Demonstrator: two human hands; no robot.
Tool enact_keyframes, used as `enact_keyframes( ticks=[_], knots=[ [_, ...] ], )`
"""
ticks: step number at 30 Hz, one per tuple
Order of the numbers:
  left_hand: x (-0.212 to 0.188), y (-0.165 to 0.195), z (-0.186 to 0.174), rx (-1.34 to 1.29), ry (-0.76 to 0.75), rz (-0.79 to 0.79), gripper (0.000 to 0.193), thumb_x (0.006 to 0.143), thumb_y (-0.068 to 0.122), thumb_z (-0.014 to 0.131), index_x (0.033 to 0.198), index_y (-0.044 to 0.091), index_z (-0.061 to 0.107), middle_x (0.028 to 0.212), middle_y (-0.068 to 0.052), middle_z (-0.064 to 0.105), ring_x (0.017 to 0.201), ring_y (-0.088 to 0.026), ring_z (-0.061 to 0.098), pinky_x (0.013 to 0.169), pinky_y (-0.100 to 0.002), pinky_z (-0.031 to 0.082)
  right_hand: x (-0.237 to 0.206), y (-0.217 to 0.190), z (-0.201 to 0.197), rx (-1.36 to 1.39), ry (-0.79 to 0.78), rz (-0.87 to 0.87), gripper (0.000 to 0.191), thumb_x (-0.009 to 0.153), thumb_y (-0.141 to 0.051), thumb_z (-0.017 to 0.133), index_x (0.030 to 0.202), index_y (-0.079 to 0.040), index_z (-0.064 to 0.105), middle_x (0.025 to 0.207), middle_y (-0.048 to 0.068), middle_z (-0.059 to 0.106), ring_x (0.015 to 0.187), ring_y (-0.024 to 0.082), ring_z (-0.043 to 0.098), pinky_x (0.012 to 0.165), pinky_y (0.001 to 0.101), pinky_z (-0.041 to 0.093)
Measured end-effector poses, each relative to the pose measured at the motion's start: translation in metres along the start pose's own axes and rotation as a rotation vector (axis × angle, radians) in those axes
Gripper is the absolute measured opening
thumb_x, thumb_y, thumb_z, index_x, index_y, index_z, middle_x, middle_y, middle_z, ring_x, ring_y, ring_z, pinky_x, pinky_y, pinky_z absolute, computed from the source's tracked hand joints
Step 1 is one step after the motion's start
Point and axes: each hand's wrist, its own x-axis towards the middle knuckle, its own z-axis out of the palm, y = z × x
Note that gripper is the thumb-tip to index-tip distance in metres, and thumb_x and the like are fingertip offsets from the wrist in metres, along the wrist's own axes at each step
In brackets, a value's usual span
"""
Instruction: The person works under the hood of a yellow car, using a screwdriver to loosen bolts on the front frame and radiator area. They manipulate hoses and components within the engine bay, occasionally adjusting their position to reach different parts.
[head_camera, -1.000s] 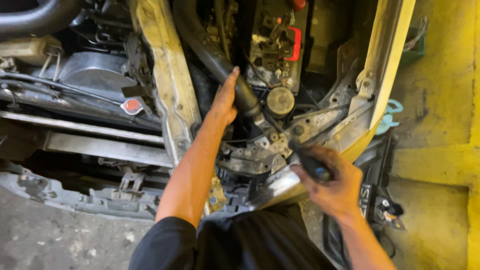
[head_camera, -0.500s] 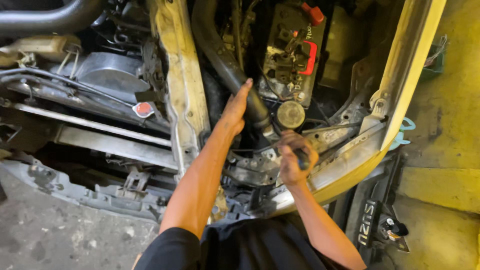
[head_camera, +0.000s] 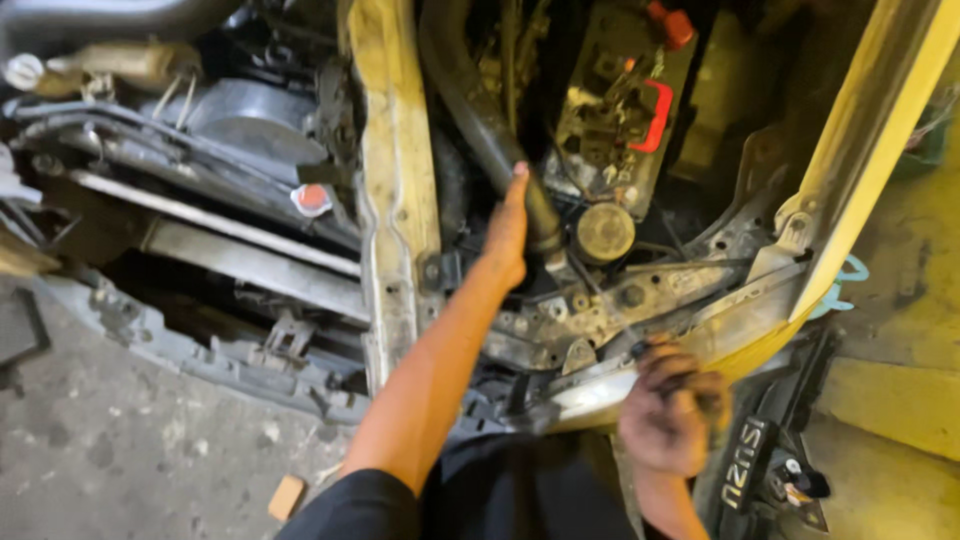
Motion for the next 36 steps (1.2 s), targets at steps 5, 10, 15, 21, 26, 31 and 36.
enact_keyframes(
  ticks=[5,10,15,21,26,31,36],
  knots=[
    [0.001,-0.072,-0.001,-0.297,0.127,0.182,0.083,0.093,0.071,0.047,0.141,0.004,0.058,0.135,-0.007,0.063,0.118,-0.022,0.059,0.106,-0.035,0.042,0.011,-0.018,-0.06,0.093,0.305,0.238,0.022,0.103,-0.024,0.062,0.106,-0.002,0.063,0.113,0.017,0.068,0.114,0.032,0.065,0.111,0.0511,0.048],
    [-0.005,-0.105,-0.01,0.323,0.447,0.309,0.082,0.104,0.067,0.046,0.146,-0.004,0.05,0.143,-0.012,0.055,0.131,-0.021,0.049,0.114,-0.033,0.035,0.013,-0.048,-0.106,-0.29,0.32,0.507,0.024,0.1,-0.004,0.068,0.122,0.002,0.065,0.114,0.016,0.068,0.099,0.031,0.069,0.091,0.0485,0.057],
    [-0.028,-0.076,-0.009,-0.208,0.103,0.269,0.081,0.09,0.06,0.063,0.138,-0.004,0.058,0.132,-0.013,0.063,0.121,-0.025,0.055,0.106,-0.037,0.04,0.017,-0.055,-0.112,-0.495,0.149,0.427,0.021,0.097,0.003,0.071,0.114,0.006,0.059,0.119,0.02,0.069,0.103,0.029,0.071,0.097,0.0472,0.06],
    [-0.073,-0.055,0.005,0.575,0.186,0.464,0.109,0.055,0.047,0.094,0.14,-0.001,0.045,0.13,-0.02,0.061,0.121,-0.033,0.057,0.105,-0.041,0.046,0.048,-0.073,-0.104,-0.977,-0.148,0.713,0.031,0.09,0.0,0.075,0.119,0.008,0.068,0.104,0.02,0.076,0.094,0.024,0.072,0.089,0.0323,0.055],
    [-0.088,-0.072,0.008,0.842,0.371,0.553,0.114,0.065,0.049,0.094,0.144,-0.011,0.038,0.137,-0.031,0.052,0.128,-0.044,0.051,0.106,-0.045,0.044,0.038,-0.055,-0.084,-1.41,-0.43,0.619,0.045,0.088,-0.027,0.075,0.124,-0.003,0.064,0.097,0.018,0.076,0.092,0.028,0.075,0.082,0.0378,0.056],
    [-0.072,-0.066,0.009,0.714,0.398,0.531,0.099,0.067,0.047,0.092,0.138,-0.006,0.049,0.133,-0.027,0.059,0.125,-0.039,0.057,0.106,-0.043,0.045,0.016,-0.04,-0.078,-1.615,-0.61,0.668,0.046,0.093,-0.043,0.068,0.121,-0.006,0.067,0.091,0.025,0.075,0.09,0.04,0.072,0.078,0.0447,0.056],
    [-0.061,-0.033,0.016,0.455,0.369,0.553,0.086,0.072,0.049,0.086,0.134,-0.002,0.056,0.12,-0.018,0.071,0.11,-0.029,0.069,0.097,-0.036,0.052,0.0,-0.048,-0.087,-1.277,-0.402,0.794,0.037,0.096,-0.039,0.064,0.103,-0.003,0.066,0.075,0.012,0.072,0.068,0.024,0.071,0.066,0.0393,0.056]
  ],
)
